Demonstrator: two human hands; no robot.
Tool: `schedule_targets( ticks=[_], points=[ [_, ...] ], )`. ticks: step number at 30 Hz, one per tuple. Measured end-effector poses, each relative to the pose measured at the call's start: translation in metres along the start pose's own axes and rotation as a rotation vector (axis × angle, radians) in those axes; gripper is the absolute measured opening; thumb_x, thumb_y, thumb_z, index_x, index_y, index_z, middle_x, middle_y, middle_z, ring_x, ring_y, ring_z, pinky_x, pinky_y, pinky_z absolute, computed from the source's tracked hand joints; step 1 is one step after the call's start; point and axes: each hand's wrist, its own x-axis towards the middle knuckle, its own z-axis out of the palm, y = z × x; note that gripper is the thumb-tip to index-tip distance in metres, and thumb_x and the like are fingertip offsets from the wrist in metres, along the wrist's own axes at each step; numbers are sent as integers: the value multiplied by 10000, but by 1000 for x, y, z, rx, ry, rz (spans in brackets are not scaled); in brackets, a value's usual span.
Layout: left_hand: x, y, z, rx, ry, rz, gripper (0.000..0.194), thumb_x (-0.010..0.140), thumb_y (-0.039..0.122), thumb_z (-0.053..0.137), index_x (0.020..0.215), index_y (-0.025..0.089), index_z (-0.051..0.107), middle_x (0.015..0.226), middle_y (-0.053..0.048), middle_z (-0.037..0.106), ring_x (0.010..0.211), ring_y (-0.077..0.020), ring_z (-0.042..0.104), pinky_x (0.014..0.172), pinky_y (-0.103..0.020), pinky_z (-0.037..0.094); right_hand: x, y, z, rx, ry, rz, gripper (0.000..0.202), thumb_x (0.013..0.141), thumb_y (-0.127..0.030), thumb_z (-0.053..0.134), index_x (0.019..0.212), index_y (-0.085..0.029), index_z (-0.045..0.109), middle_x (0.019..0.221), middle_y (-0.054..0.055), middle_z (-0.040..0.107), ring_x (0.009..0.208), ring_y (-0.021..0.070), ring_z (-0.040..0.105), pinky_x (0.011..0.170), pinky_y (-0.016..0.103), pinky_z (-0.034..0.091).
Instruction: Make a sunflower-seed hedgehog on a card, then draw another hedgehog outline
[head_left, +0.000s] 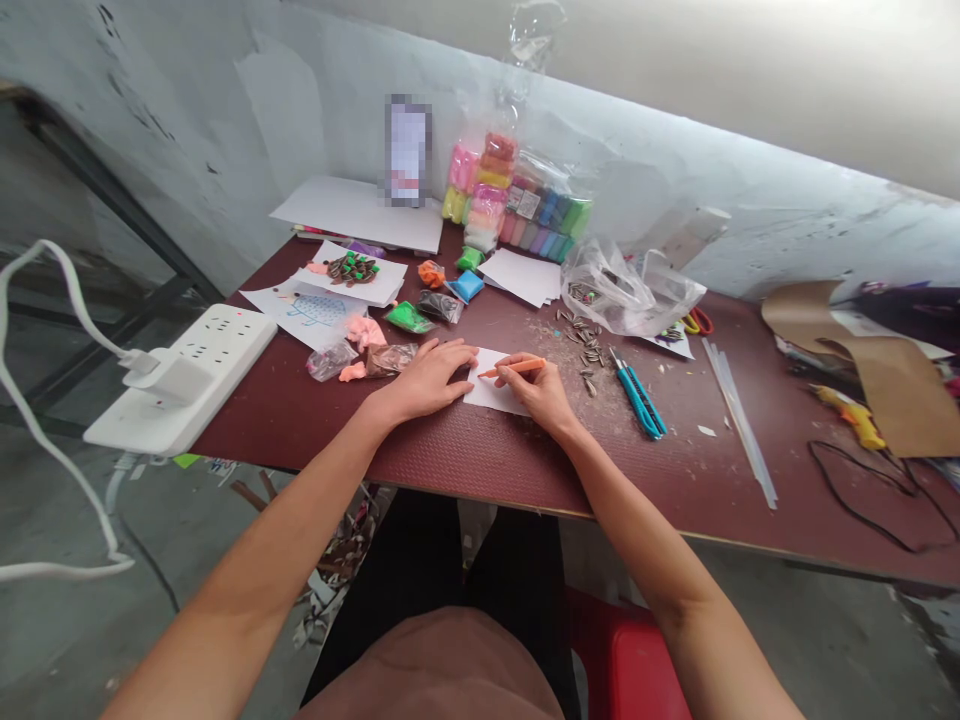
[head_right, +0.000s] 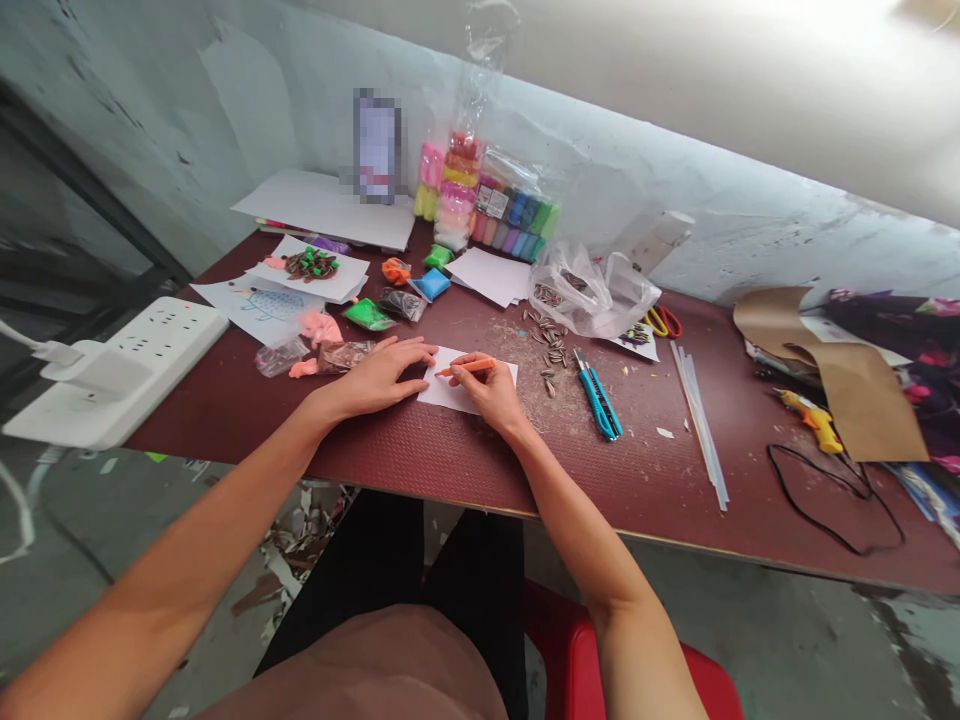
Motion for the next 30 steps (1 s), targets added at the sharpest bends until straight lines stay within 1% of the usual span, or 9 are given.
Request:
schedule_targets(
  ticks=[4,10,14,19,30],
  points=[
    [0,0,0,-6,0,0,286,930,289,586,1203,225,642,1526,-97,590,1540,-326,387,1277,-615,190,0,0,0,-16,-1,10,354,827,-560,751,814,-206,751,722,29,699,717,183,640,711,330,488],
    [-1,-1,0,-17,1,4,284,931,287,578,1204,234,634,1533,-95,583,1543,-320,382,1277,-614,181,0,1,0,-38,6,31,406,816,-617,737,821,-211,749,726,33,701,712,186,631,688,331,483],
    [-1,1,-1,-8,-6,-3,269,934,280,587,1193,222,630,1532,-97,584,1545,-317,378,1283,-608,181,-1,0,0,-32,12,29,396,816,-606,742,808,-210,751,730,33,702,717,184,633,688,327,483],
    [-1,3,-2,-2,-5,-4,255,933,279,585,1180,239,633,1522,-81,594,1542,-315,385,1283,-608,196,-1,-1,1,6,21,31,380,802,-583,768,816,-203,754,718,27,705,699,175,630,691,323,487],
    [0,1,-1,-3,-4,-2,264,932,285,592,1188,235,633,1526,-89,592,1542,-322,386,1279,-605,200,0,0,-1,-27,3,19,383,816,-590,751,810,-207,747,712,28,709,692,178,639,691,327,488]
  ],
)
